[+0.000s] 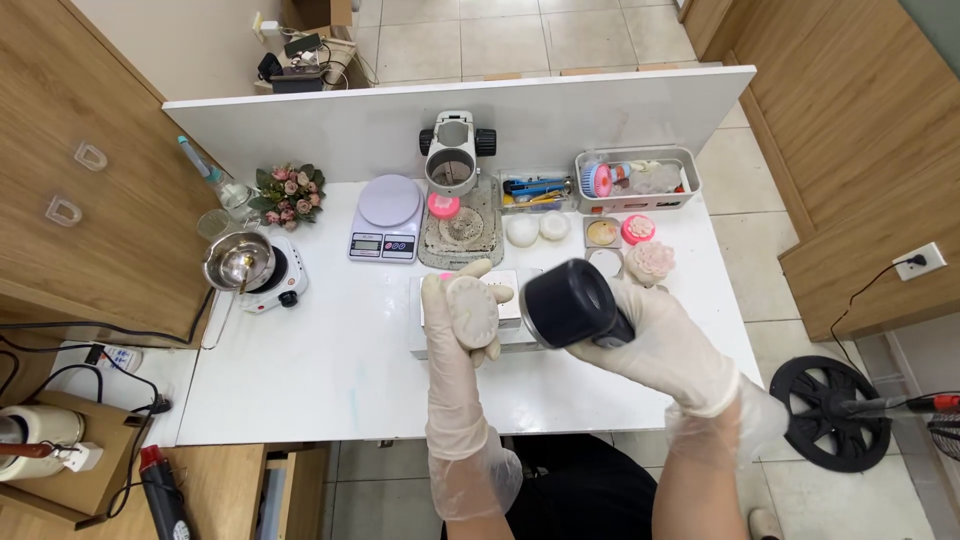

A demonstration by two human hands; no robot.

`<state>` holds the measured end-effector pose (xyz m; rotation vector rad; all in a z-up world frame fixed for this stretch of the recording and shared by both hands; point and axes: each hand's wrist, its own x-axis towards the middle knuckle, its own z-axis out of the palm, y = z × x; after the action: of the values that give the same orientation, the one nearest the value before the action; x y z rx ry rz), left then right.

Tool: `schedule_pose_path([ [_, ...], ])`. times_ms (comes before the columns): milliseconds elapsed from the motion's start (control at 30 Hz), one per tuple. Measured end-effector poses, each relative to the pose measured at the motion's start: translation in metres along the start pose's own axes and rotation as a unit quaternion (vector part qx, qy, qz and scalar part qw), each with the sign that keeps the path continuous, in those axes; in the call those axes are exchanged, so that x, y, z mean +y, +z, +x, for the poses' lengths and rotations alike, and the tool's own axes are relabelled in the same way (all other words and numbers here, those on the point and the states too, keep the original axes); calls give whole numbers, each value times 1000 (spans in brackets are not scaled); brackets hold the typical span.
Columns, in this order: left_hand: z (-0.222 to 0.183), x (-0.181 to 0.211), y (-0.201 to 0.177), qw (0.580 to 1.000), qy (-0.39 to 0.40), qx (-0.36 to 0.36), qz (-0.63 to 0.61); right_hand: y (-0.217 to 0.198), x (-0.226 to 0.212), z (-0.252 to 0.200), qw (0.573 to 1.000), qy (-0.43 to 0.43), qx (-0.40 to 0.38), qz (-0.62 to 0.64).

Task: The recorder prepares a candle mold and uses a heat gun to finish the surface of a handmade candle.

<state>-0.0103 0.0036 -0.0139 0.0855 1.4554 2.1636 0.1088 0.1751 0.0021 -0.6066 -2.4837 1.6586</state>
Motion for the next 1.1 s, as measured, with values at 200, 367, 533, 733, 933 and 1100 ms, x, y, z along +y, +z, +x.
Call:
schedule_pose_path([
  [200, -3, 9, 2, 1000, 3, 13, -2, 13, -12, 15, 994, -4, 100, 41],
  [367, 3, -10, -9, 1000, -7, 4, -26, 6, -7, 10, 994, -7, -14, -104],
  [533, 11, -14, -14, 994, -61, -61, -63, 12, 2, 16, 996, 69, 62, -7],
  [733, 11, -22, -20, 996, -81, -36, -6, 7, 15, 23, 986, 122, 108, -29],
  [933, 30, -42, -38, 994, -94, -40, -45, 25, -5, 33, 994, 90, 53, -39],
  [1100, 32, -43, -44, 990, -88, -68, -85, 35, -9, 38, 997, 46, -1, -69],
])
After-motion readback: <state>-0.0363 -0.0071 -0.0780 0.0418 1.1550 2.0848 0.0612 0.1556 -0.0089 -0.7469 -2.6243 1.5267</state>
